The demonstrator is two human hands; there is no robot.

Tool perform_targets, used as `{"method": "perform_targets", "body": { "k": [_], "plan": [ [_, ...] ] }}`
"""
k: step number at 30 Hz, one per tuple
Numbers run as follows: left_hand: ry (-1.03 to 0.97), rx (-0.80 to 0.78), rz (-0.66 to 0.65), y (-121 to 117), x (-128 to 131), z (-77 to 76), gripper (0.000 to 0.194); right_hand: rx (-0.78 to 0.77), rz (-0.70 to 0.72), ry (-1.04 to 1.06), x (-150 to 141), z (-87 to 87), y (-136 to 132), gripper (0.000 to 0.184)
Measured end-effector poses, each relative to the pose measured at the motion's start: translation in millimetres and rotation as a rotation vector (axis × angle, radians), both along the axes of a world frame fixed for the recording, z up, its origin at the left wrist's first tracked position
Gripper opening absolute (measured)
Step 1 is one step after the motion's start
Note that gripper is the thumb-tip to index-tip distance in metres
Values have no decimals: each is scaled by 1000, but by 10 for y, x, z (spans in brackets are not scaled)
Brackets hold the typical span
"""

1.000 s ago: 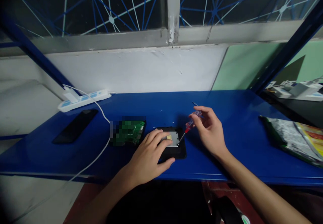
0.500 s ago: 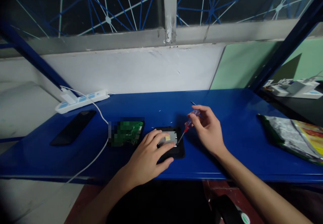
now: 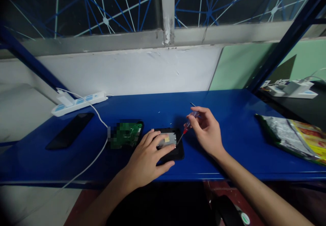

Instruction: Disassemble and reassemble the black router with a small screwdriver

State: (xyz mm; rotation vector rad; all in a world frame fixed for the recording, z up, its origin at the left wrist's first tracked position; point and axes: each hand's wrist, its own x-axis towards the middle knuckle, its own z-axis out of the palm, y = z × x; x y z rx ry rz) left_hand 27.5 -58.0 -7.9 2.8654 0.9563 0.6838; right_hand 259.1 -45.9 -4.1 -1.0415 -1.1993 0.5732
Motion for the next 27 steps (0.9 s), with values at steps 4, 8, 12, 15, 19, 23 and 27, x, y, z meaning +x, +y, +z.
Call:
{"method": "perform_targets", "body": {
  "k": [4, 8, 12, 15, 19, 23, 27],
  "plan": [
    [-9, 14, -15, 7, 1, -14, 38, 11, -7, -10, -13, 13, -19, 24],
    [-10, 5, -12, 9, 2, -14, 36, 35, -15, -30, -34, 33, -36, 23],
    [-10, -17, -11, 8, 0, -1, 37, 65, -5, -42, -42, 37, -54, 22],
    [-10, -31, -17, 11, -3, 6, 38, 81, 1, -59, -43, 33, -76, 23],
    [-9, -62, -18, 18, -3, 10, 37, 107, 65, -76, -43, 47, -97, 24],
    [-5, -77, -7, 14, 2, 15, 35, 138, 195, -137, -30, 93, -69, 30],
    [-20, -111, 60, -7, 3, 11, 45, 154, 315, -303, -39, 174, -10, 37]
  ]
}}
